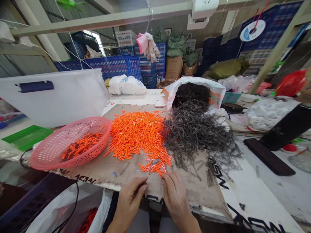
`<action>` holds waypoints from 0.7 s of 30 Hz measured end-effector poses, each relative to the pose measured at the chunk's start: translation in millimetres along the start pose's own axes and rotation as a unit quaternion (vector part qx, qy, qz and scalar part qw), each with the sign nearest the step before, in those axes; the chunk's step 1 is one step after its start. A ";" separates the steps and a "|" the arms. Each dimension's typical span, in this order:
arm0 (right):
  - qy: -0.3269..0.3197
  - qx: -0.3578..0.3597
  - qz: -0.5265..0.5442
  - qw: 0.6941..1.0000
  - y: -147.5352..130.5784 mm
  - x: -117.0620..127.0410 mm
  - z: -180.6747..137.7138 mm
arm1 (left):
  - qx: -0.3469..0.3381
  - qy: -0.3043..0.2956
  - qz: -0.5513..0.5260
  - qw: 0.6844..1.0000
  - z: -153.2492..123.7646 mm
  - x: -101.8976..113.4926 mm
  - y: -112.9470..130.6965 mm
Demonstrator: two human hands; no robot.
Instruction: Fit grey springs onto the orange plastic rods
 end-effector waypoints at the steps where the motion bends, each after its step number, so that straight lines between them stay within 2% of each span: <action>1: -0.002 0.000 0.011 1.000 -1.2 0.4 0.2 | 0.074 -0.014 -0.059 0.995 -1.2 -12.6 -1.5; 3: -0.007 0.000 0.030 1.000 -3.0 0.3 0.9 | 0.209 -0.035 -0.198 0.957 -3.1 -40.4 -2.1; 4: -0.008 0.001 0.036 0.999 -3.3 0.1 1.8 | 0.250 -0.046 -0.256 0.933 -2.9 -53.7 0.2; 6: -0.010 0.001 0.038 0.999 -2.2 -0.5 4.5 | 0.306 -0.041 -0.337 0.889 -0.3 -72.2 3.2; 8: -0.013 0.000 0.033 0.999 0.1 -0.2 7.3 | 0.332 -0.028 -0.369 0.868 2.9 -80.3 3.9; 10: -0.003 -0.003 0.024 1.000 1.8 4.6 7.6 | 0.337 -0.012 -0.366 0.868 5.6 -77.9 2.2; 14: 0.046 0.014 -0.038 0.998 -4.6 27.3 -8.9 | 0.334 0.010 -0.324 0.885 4.7 -54.4 -4.0; 16: 0.002 0.046 -0.054 0.997 -11.9 31.3 -22.6 | 0.343 0.000 -0.310 0.887 0.0 -43.6 -7.0; 19: -0.133 0.058 -0.023 0.989 -8.5 24.4 -34.9 | 0.361 0.006 -0.299 0.884 -8.4 -34.7 -10.5; 20: -0.156 0.049 -0.025 0.986 -1.6 23.2 -33.3 | 0.365 0.011 -0.299 0.881 -10.5 -34.5 -10.8; 21: -0.142 0.021 -0.050 0.988 9.5 25.5 -27.3 | 0.369 0.016 -0.302 0.879 -11.9 -35.4 -10.4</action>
Point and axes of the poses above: each hand's wrist, its own z-axis towards the middle knuckle, its own x-axis out of the back of the hand, y = z × x, the point moved 6 cm from there along z, towards the middle knuckle, and after that the axes turned 9 degrees about y, right-handed, at the moved point
